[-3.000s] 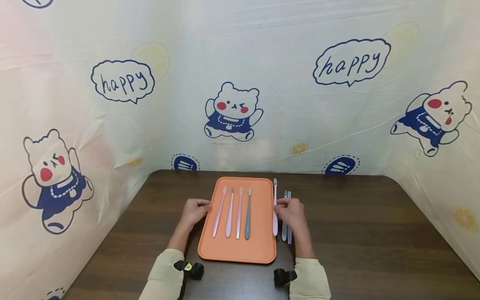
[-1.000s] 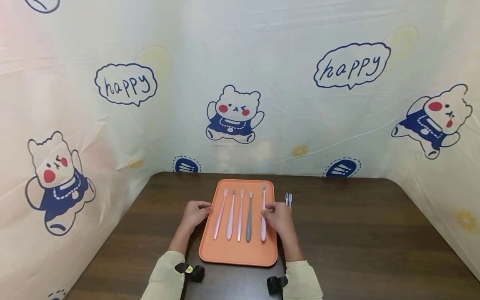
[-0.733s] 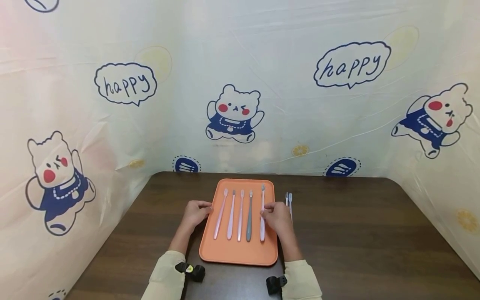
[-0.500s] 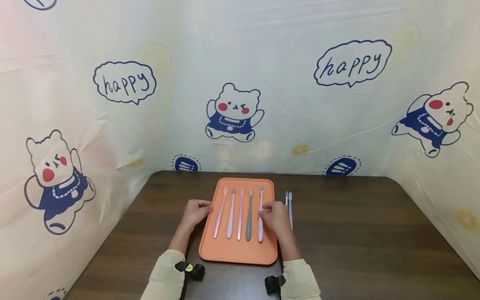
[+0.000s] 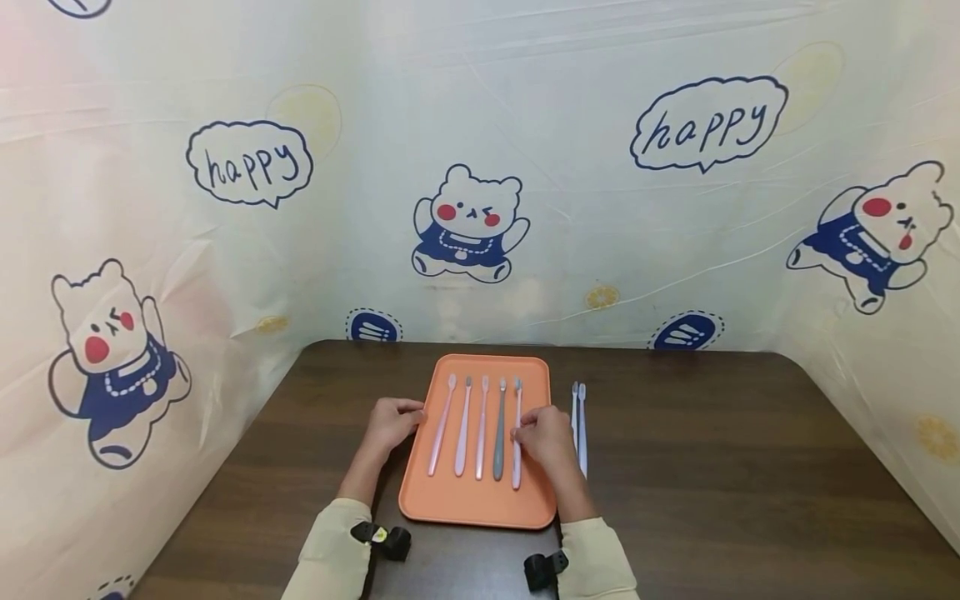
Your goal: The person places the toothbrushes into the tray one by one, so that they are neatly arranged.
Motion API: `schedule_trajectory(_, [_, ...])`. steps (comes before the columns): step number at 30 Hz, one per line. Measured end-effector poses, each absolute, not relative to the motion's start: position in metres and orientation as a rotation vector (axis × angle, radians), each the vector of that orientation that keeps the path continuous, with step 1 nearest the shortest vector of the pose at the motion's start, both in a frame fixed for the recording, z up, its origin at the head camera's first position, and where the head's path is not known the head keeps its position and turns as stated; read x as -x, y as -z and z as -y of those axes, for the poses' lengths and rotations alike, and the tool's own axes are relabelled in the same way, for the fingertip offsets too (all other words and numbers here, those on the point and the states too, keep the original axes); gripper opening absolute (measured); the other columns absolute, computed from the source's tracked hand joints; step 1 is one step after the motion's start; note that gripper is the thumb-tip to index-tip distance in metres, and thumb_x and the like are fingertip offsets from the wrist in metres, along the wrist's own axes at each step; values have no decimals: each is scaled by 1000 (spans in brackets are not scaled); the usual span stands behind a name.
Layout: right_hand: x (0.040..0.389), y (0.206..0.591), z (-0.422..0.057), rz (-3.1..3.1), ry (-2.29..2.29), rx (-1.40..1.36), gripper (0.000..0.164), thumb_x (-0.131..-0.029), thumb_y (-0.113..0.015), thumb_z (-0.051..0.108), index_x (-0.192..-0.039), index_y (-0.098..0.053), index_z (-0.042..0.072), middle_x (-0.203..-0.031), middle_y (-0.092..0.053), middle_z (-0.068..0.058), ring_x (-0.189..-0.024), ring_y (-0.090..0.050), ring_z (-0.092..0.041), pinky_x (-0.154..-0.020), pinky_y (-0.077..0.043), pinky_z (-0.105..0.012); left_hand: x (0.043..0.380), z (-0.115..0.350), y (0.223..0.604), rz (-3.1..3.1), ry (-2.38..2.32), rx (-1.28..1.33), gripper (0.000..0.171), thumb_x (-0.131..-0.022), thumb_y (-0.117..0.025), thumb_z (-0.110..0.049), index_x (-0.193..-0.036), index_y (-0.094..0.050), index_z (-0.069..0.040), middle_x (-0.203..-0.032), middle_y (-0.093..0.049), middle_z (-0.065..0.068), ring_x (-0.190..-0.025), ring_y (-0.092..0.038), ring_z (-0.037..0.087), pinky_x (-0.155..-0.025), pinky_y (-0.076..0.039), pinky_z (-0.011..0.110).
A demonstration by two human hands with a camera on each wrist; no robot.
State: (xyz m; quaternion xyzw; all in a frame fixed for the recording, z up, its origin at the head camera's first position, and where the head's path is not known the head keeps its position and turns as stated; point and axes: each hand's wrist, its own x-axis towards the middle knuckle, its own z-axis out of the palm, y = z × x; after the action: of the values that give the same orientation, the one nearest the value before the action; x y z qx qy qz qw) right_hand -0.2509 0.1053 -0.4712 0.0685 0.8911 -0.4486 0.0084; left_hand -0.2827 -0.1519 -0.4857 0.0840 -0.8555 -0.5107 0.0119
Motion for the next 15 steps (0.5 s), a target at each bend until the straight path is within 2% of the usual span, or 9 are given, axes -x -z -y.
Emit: schedule_trajectory(15, [255, 477, -102, -2923, 1273, -219, 12, -80, -76, 13, -87, -77, 4, -80, -75, -7, -68, -62, -10, -55, -46, -22, 283, 152, 487, 2667, 1601, -264, 22, -88, -66, -15, -103, -76, -3, -97, -75, 15, -77, -67, 15, -67, -55, 29])
